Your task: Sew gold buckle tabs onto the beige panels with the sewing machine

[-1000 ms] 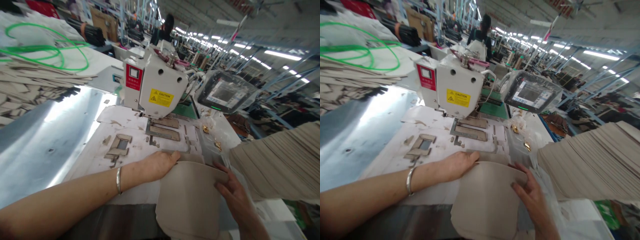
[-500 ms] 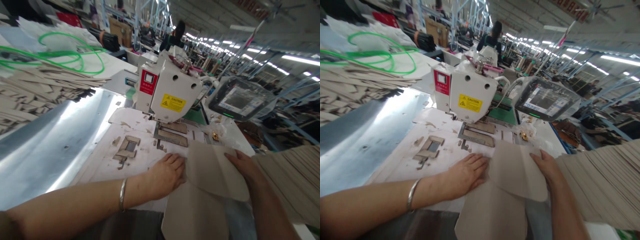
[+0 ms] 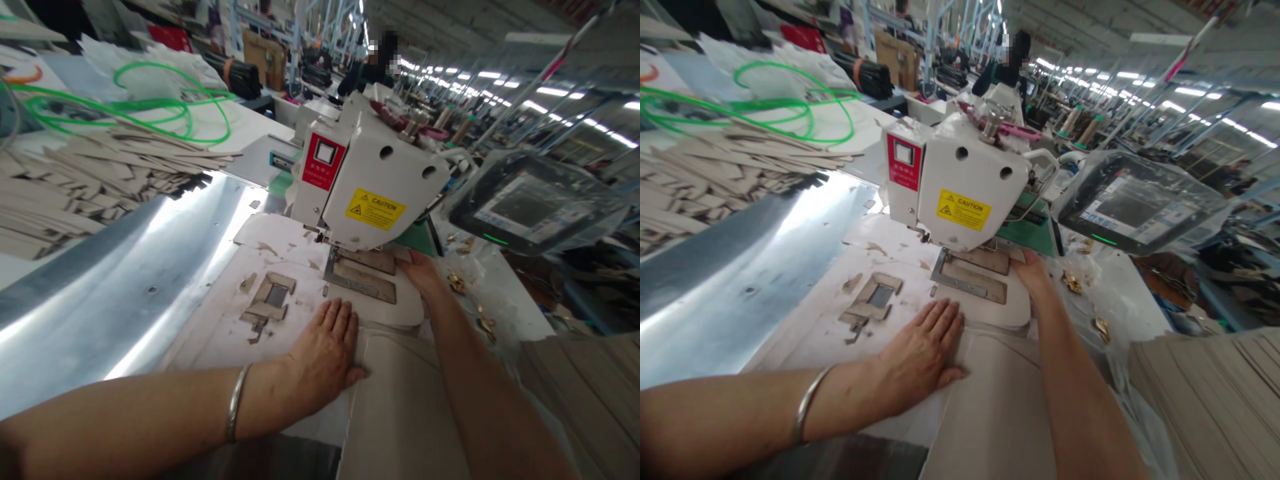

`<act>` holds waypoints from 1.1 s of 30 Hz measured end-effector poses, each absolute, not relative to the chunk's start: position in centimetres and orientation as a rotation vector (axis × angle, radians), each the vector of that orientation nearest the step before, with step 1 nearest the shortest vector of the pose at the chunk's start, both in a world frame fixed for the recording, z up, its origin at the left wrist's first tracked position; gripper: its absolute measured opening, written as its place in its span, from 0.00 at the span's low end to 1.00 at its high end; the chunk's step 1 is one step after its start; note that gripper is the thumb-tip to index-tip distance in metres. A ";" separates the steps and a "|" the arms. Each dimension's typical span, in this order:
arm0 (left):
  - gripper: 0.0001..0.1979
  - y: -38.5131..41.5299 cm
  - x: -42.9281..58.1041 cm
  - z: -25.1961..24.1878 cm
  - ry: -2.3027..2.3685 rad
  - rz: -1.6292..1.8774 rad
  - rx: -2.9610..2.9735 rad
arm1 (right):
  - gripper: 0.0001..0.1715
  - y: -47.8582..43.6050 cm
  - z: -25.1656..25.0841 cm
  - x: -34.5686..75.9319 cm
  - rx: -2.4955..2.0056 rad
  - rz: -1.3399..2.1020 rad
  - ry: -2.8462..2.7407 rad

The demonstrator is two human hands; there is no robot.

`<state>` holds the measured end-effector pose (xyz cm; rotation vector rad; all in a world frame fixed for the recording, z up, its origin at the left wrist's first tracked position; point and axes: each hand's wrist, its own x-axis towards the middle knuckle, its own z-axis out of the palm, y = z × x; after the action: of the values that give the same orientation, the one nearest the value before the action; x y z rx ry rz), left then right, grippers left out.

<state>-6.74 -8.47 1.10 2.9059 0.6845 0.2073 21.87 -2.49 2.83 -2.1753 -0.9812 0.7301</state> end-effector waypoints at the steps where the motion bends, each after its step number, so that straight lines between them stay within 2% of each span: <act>1: 0.41 -8.4 -6.7 1.1 0.693 0.203 2.911 | 0.22 -2.3 2.7 22.0 -2.164 0.697 -1.011; 6: 0.43 -8.1 -6.5 1.2 0.712 0.126 2.907 | 0.20 -1.8 2.2 22.3 -2.278 0.441 -1.189; 9: 0.43 -7.9 -6.5 1.4 0.718 0.103 2.903 | 0.26 -3.2 2.6 22.1 -2.328 0.160 -1.260; 12: 0.42 -7.9 -6.5 1.5 0.744 0.117 2.905 | 0.30 -7.4 3.5 21.3 -2.102 -0.001 -1.432; 15: 0.42 -7.9 -6.4 1.6 0.748 0.115 2.910 | 0.24 -13.5 3.8 19.9 -1.955 0.032 -1.742; 20: 0.40 -7.8 -6.2 2.0 0.755 0.105 2.917 | 0.24 -20.1 1.8 17.9 -1.984 0.104 -2.010; 29: 0.28 -7.4 -6.5 2.5 0.710 0.257 2.982 | 0.11 -19.3 1.2 17.0 -1.934 -0.101 -1.908; 33: 0.26 -7.4 -6.5 2.3 0.690 0.301 3.021 | 0.16 -19.3 1.0 16.9 -1.942 -0.143 -1.928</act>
<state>-6.50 -7.40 2.27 3.0211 0.6904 0.3009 16.90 -19.30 1.04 -1.9422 -1.9285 -0.1432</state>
